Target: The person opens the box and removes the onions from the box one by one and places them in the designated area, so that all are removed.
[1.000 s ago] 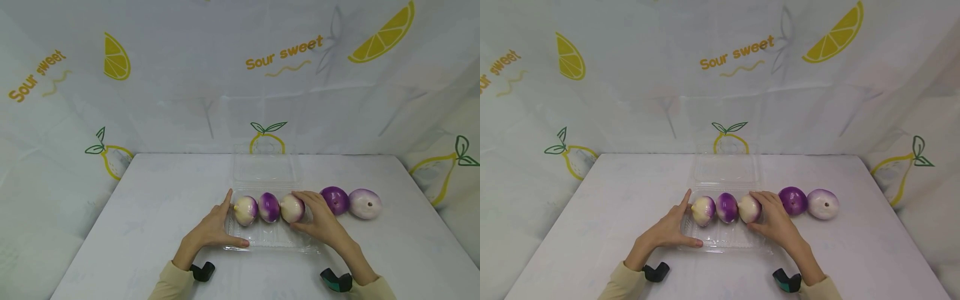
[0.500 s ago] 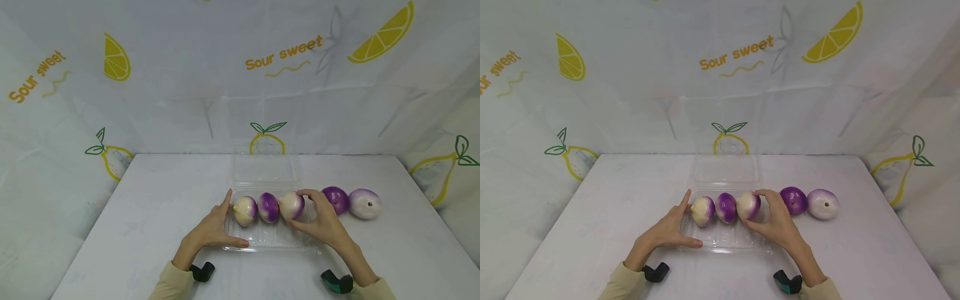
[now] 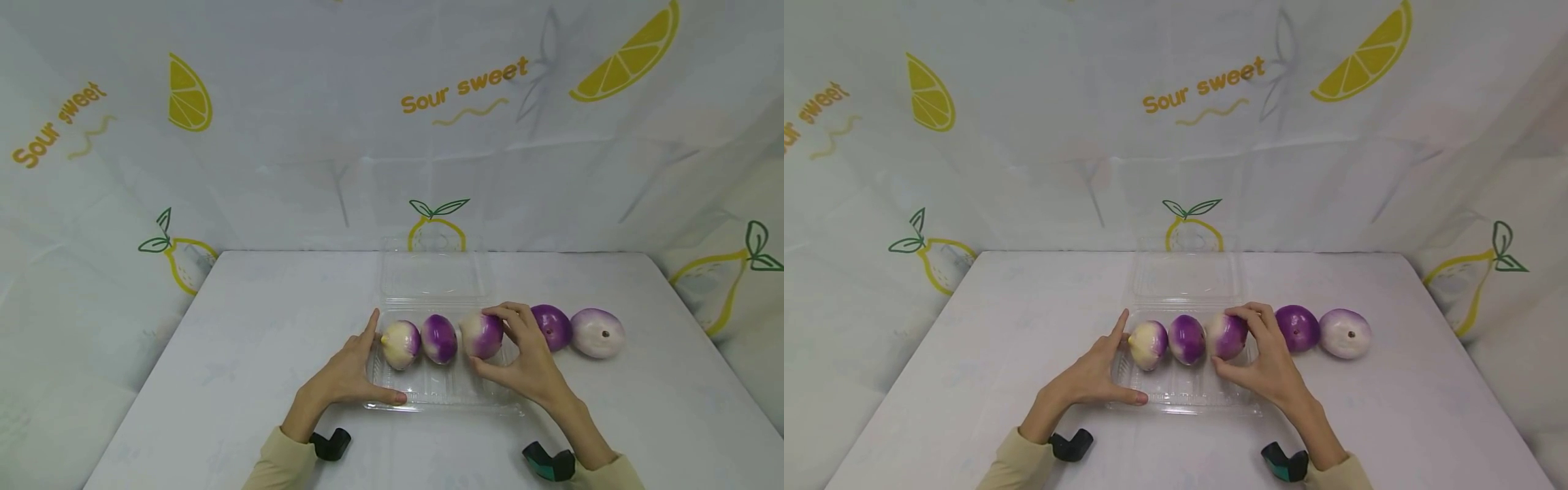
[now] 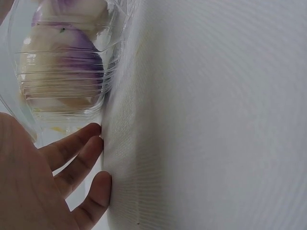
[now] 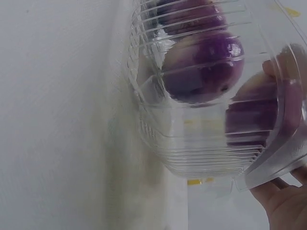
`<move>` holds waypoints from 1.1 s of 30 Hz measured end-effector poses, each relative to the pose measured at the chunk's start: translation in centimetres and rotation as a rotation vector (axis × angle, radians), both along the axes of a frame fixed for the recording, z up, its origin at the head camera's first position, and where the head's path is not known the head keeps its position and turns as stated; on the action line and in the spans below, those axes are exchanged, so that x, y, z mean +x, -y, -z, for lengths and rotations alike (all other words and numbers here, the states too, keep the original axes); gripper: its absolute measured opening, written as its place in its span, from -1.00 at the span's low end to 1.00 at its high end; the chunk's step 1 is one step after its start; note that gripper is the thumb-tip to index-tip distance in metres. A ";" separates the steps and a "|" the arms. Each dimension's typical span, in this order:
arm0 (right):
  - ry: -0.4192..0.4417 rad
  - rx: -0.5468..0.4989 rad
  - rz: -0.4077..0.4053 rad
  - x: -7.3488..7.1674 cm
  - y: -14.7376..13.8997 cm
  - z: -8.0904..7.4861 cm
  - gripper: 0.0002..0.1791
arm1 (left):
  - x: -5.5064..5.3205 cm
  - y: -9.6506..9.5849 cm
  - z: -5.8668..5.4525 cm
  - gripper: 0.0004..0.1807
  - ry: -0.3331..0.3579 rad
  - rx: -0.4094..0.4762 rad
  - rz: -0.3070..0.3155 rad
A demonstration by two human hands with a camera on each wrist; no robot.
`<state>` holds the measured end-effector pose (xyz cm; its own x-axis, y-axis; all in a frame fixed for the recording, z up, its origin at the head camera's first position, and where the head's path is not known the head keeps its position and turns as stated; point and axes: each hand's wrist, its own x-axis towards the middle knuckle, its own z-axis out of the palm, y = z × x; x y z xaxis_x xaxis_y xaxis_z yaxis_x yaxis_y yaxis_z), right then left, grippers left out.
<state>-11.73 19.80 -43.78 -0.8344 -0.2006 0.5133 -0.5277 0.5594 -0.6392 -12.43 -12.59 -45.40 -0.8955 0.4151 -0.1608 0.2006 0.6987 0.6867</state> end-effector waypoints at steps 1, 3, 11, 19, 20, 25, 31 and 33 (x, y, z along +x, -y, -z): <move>-0.007 0.002 0.004 0.0 0.0 0.0 -0.13 | 0.0 0.0 0.0 0.65 -0.002 0.000 0.000; -0.021 0.009 0.016 0.0 0.1 0.0 -0.12 | 0.0 0.0 0.0 0.65 -0.003 0.001 0.003; -0.062 0.020 0.030 0.0 -0.1 0.1 -0.11 | -0.1 0.1 0.0 0.65 -0.004 -0.002 0.003; -0.091 0.020 0.021 0.1 -0.3 -0.2 -0.13 | -0.1 0.1 0.1 0.65 0.002 0.002 0.004; -0.092 0.018 0.023 0.2 -0.3 -0.3 -0.13 | -0.1 0.1 0.1 0.65 0.000 0.001 0.005; -0.102 0.011 0.054 0.3 -0.8 -0.7 -0.12 | -0.2 0.1 0.1 0.65 -0.010 -0.007 0.014; -0.160 -0.035 0.115 0.6 -1.6 -1.4 -0.10 | -0.2 0.2 0.2 0.64 -0.004 -0.011 0.020; -0.168 -0.051 0.138 0.7 -2.0 -1.6 -0.08 | -0.3 0.2 0.2 0.64 -0.005 -0.011 0.020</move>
<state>-11.04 21.79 -42.16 -0.7541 -0.0605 0.6540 -0.5497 0.6032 -0.5780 -12.68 -12.74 -45.59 -0.8877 0.4312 -0.1615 0.2178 0.7022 0.6778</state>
